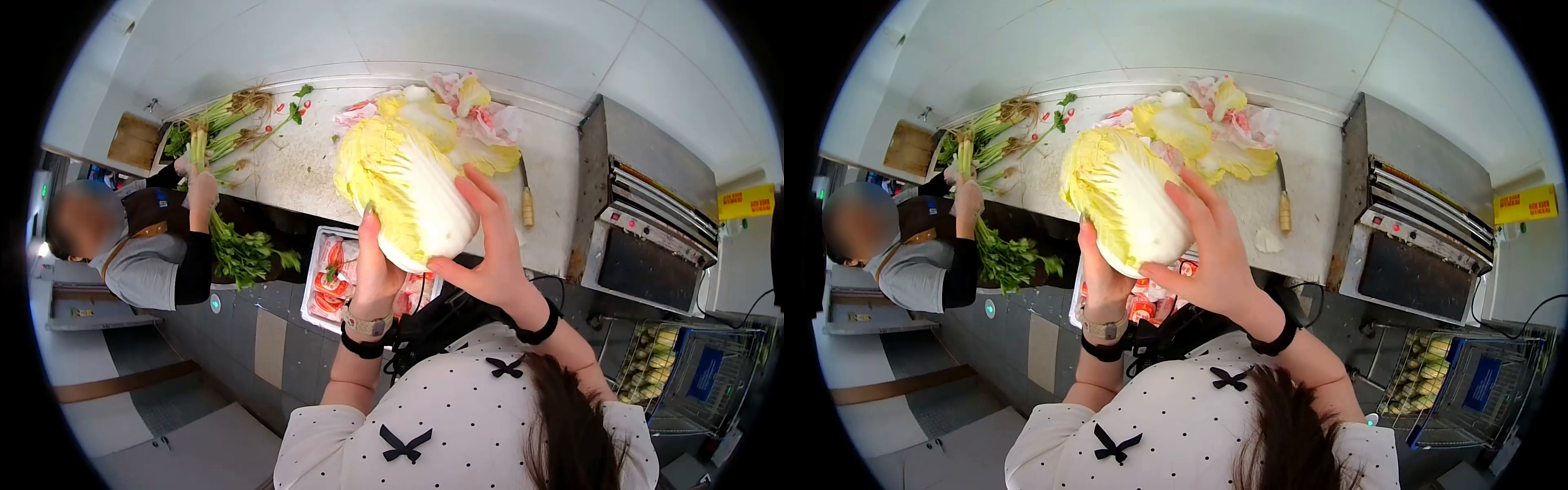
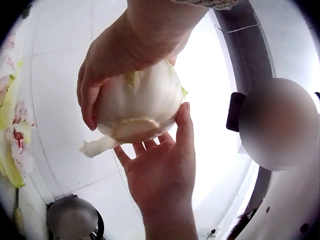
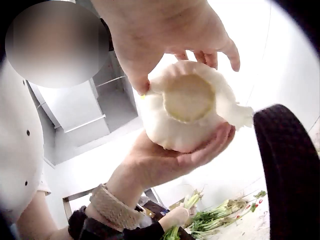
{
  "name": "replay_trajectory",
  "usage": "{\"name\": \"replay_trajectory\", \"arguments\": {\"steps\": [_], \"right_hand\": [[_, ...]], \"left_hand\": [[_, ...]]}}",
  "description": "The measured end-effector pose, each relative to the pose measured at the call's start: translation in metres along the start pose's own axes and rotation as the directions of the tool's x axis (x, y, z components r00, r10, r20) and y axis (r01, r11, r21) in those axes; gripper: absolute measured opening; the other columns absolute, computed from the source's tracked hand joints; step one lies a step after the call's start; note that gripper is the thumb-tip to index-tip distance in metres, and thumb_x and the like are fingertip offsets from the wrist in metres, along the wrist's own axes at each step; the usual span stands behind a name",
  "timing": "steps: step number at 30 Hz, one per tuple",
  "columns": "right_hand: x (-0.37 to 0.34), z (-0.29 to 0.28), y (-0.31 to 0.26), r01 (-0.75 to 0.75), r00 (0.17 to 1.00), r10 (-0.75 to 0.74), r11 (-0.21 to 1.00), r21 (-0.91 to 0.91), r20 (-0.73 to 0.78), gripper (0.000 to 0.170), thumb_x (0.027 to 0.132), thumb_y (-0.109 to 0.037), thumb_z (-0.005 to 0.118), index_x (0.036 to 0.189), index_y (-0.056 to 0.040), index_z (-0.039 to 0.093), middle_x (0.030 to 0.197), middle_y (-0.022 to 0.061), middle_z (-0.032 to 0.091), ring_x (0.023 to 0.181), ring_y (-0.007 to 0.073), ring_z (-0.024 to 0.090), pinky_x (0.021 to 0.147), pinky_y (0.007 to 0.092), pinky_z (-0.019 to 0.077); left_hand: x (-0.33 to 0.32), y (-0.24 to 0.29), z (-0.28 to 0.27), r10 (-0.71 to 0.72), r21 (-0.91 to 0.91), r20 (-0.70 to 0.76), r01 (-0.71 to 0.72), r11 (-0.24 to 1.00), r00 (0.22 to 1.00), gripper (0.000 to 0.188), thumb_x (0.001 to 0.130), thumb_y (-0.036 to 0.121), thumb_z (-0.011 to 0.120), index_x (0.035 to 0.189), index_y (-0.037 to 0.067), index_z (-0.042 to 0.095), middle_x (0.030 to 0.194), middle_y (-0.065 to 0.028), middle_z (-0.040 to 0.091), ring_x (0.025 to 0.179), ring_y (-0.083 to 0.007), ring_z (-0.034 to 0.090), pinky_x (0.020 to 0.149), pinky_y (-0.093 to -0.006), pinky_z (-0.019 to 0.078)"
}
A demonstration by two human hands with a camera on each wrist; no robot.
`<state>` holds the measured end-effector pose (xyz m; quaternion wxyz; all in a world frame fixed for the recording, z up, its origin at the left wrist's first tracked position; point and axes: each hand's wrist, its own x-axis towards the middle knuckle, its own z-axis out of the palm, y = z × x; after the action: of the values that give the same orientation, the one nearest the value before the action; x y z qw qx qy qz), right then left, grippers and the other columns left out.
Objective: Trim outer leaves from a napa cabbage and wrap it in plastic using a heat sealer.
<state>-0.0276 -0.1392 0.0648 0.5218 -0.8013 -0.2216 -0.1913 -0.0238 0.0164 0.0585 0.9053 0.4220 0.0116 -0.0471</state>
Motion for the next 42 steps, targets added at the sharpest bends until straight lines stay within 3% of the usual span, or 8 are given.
{"name": "replay_trajectory", "arguments": {"steps": [8, 9, 13, 26, 29, 32, 36, 42], "right_hand": [[0.007, -0.018, -0.021, -0.061, 0.995, 0.054, 0.995, 0.082, 0.087, 0.07, 0.06, -0.009, 0.068, 0.125, -0.0057, 0.042, 0.118, 0.017, 0.044, 0.11, 0.0332, 0.043, 0.091, 0.039, 0.038], [0.007, -0.021, -0.02, -0.064, 0.992, 0.051, 0.991, 0.119, 0.113, 0.068, 0.061, -0.007, 0.066, 0.125, -0.0058, 0.042, 0.116, 0.0162, 0.045, 0.109, 0.0326, 0.044, 0.091, 0.0383, 0.0379], [0.006, -0.023, -0.02, 0.052, 0.997, -0.057, 0.994, 0.1, 0.054, 0.068, 0.06, -0.007, 0.068, 0.124, -0.0055, 0.044, 0.116, 0.0148, 0.043, 0.106, 0.0287, 0.044, 0.09, 0.0363, 0.0374], [0.004, -0.015, -0.034, -0.067, 0.997, 0.065, 0.997, 0.039, 0.041, 0.075, 0.06, -0.015, 0.075, 0.125, -0.0006, 0.04, 0.123, 0.0153, 0.039, 0.114, 0.0278, 0.039, 0.094, 0.0357, 0.035], [0.006, -0.012, -0.021, -0.09, 0.996, 0.087, 0.991, 0.1, 0.025, 0.068, 0.062, -0.013, 0.074, 0.122, -0.0046, 0.043, 0.126, 0.015, 0.039, 0.114, 0.0319, 0.04, 0.096, 0.0376, 0.033], [0.009, -0.01, 0.011, -0.208, 0.978, 0.176, 0.817, 0.538, 0.11, 0.067, 0.065, -0.013, 0.073, 0.124, -0.0062, 0.042, 0.133, 0.0175, 0.033, 0.122, 0.033, 0.034, 0.101, 0.0396, 0.0282], [0.008, -0.007, 0.021, -0.113, 0.977, 0.063, 0.964, 0.239, 0.206, 0.083, 0.059, -0.022, 0.079, 0.131, -0.012, 0.037, 0.139, 0.0215, 0.021, 0.129, 0.0361, 0.022, 0.103, 0.0443, 0.0243], [0.001, 0.002, 0.029, 0.035, 0.99, -0.072, 0.961, 0.275, 0.125, 0.097, 0.052, -0.028, 0.083, 0.133, -0.014, 0.032, 0.139, 0.023, 0.017, 0.128, 0.039, 0.022, 0.102, 0.0452, 0.0252]], "left_hand": [[-0.002, -0.018, -0.027, 0.198, 0.179, 0.155, -0.225, 0.958, 0.968, 0.091, 0.074, 0.055, 0.061, 0.135, 0.001, 0.021, 0.133, -0.0126, 0.037, 0.121, -0.0252, 0.041, 0.098, -0.0393, 0.0378], [-0.003, -0.022, -0.031, 0.118, 0.118, 0.096, -0.129, 0.985, 0.988, 0.097, 0.069, 0.059, 0.063, 0.135, 0.002, 0.02, 0.134, -0.0117, 0.036, 0.121, -0.0257, 0.04, 0.098, -0.0398, 0.0381], [-0.001, -0.026, -0.032, 0.084, 0.104, 0.119, -0.096, 0.99, 0.989, 0.094, 0.072, 0.059, 0.059, 0.136, 0.003, 0.02, 0.134, -0.0118, 0.035, 0.121, -0.0262, 0.04, 0.098, -0.0406, 0.0371], [-0.003, -0.021, -0.028, 0.099, 0.169, 0.223, -0.139, 0.976, 0.97, 0.082, 0.08, 0.06, 0.045, 0.137, 0.007, 0.019, 0.136, -0.0122, 0.033, 0.124, -0.0279, 0.037, 0.101, -0.0431, 0.0338], [0.003, -0.022, -0.028, 0.116, 0.138, 0.221, -0.149, 0.979, 0.968, 0.08, 0.082, 0.06, 0.042, 0.138, 0.008, 0.019, 0.137, -0.0123, 0.032, 0.124, -0.0282, 0.036, 0.101, -0.0437, 0.0331], [0.008, -0.018, -0.02, 0.099, 0.112, 0.158, -0.117, 0.987, 0.983, 0.077, 0.084, 0.059, 0.039, 0.138, 0.009, 0.019, 0.137, -0.0123, 0.032, 0.124, -0.028, 0.035, 0.102, -0.0435, 0.0323], [0.01, -0.013, -0.019, 0.055, 0.176, 0.12, -0.075, 0.981, 0.991, 0.071, 0.088, 0.052, 0.038, 0.138, 0.006, 0.019, 0.138, -0.0116, 0.031, 0.125, -0.025, 0.035, 0.102, -0.04, 0.0314], [0.004, -0.011, -0.032, 0.077, 0.288, 0.176, -0.126, 0.949, 0.981, 0.078, 0.084, 0.054, 0.045, 0.137, 0.003, 0.019, 0.138, -0.0114, 0.031, 0.125, -0.0241, 0.035, 0.103, -0.0385, 0.0296]]}}
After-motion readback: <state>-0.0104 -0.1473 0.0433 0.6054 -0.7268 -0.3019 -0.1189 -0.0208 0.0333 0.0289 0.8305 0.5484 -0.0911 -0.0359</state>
